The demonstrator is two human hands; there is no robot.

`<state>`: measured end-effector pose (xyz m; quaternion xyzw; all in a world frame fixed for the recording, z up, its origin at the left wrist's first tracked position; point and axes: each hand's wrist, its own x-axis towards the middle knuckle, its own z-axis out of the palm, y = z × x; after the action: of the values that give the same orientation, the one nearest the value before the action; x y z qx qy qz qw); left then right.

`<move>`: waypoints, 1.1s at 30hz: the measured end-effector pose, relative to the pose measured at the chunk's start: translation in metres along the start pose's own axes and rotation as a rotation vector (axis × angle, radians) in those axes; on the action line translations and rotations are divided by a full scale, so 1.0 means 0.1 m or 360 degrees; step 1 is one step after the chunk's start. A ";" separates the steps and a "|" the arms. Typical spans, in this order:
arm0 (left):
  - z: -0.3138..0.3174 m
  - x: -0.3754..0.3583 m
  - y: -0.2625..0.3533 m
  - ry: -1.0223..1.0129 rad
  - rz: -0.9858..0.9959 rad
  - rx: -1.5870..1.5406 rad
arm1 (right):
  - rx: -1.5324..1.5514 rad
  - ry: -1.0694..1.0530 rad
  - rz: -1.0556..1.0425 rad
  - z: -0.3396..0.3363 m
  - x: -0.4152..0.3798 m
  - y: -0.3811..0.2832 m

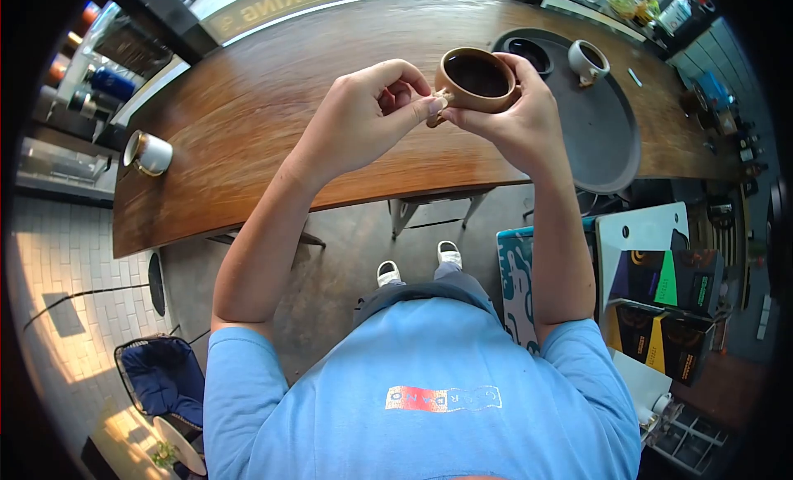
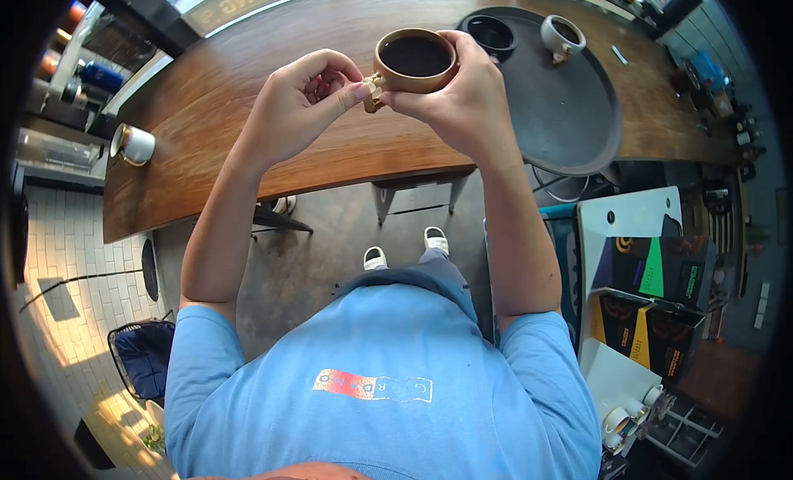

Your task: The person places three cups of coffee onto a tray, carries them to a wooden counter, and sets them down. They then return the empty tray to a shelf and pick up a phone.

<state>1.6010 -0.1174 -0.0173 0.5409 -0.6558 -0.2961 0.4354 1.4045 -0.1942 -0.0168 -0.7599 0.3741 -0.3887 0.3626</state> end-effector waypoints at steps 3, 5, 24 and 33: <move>-0.30 -0.18 -0.14 0.0055 -0.0060 0.0097 | 0.0045 -0.0023 -0.0044 0.42 0.05 -0.02; -0.45 -0.27 -0.28 0.0082 -0.0114 0.0113 | 0.0072 -0.0038 -0.0004 0.66 0.06 -0.07; -0.91 -0.26 -1.15 0.0270 -0.0370 0.0139 | -0.0352 -0.0023 -0.0060 1.63 0.54 0.27; -0.71 -0.05 -1.09 0.0191 -0.0325 0.0178 | -0.0421 -0.0019 0.0068 1.38 0.54 0.42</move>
<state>1.7140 -0.1326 -0.0807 0.6451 -0.5856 -0.2690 0.4105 1.5341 -0.2232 -0.0946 -0.7952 0.4361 -0.3235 0.2697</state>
